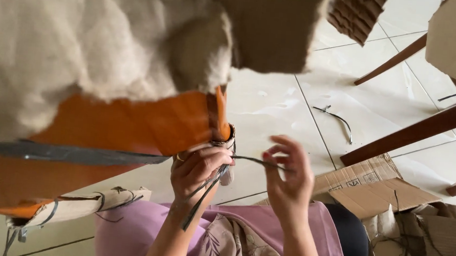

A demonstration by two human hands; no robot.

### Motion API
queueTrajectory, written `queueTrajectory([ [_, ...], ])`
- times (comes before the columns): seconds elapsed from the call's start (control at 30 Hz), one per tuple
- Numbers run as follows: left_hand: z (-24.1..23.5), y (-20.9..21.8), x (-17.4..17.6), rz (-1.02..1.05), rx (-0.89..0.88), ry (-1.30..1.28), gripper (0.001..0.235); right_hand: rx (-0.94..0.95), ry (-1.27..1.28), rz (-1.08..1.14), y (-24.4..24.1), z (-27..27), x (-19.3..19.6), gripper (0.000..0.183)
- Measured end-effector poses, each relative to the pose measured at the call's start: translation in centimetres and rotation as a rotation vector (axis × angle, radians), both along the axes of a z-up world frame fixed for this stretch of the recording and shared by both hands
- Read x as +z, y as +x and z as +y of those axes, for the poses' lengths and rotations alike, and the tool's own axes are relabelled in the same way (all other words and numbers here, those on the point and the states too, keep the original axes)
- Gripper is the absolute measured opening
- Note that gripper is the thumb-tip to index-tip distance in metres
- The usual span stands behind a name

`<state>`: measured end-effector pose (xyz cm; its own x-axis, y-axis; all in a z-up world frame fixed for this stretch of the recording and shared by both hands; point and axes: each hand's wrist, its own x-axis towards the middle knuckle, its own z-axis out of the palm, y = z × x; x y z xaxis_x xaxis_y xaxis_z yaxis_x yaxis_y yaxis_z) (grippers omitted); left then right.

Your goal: Securing cardboard protection to wooden chair legs using plastic ties

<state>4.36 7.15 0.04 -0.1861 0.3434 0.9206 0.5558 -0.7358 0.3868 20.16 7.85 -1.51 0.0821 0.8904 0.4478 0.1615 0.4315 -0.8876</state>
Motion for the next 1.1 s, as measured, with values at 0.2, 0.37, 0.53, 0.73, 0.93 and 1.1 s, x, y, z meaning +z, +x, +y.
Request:
queueTrajectory([
  [0.2, 0.1, -0.4, -0.2, 0.064, 0.03, -0.019, 0.025, 0.203, 0.464, -0.132, 0.3, -0.3, 3.2, 0.021],
  [0.37, -1.3, -0.3, 0.8, 0.123, 0.092, -0.112, 0.006, 0.216, 0.195, -0.103, -1.0, -0.9, 2.6, 0.016],
  [0.53, -0.9, 0.0, 0.5, 0.049, 0.078, -0.081, 0.017, 0.13, 0.138, 0.035, -3.1, 0.0, 1.1, 0.014],
  [0.73, -1.1, 0.3, 0.4, 0.105, 0.217, -0.047, 0.018, 0.008, 0.063, 0.017, -4.3, 0.2, 0.6, 0.02],
  [0.93, -1.1, 0.1, 0.1, 0.074, 0.164, 0.005, 0.013, 0.269, -0.295, 0.498, -4.6, -0.1, 0.0, 0.008],
  [1.1, -2.8, 0.2, -0.5, 0.197, 0.26, -0.205, 0.016, 0.76, -0.552, 0.965, -2.3, 0.5, 0.6, 0.023],
])
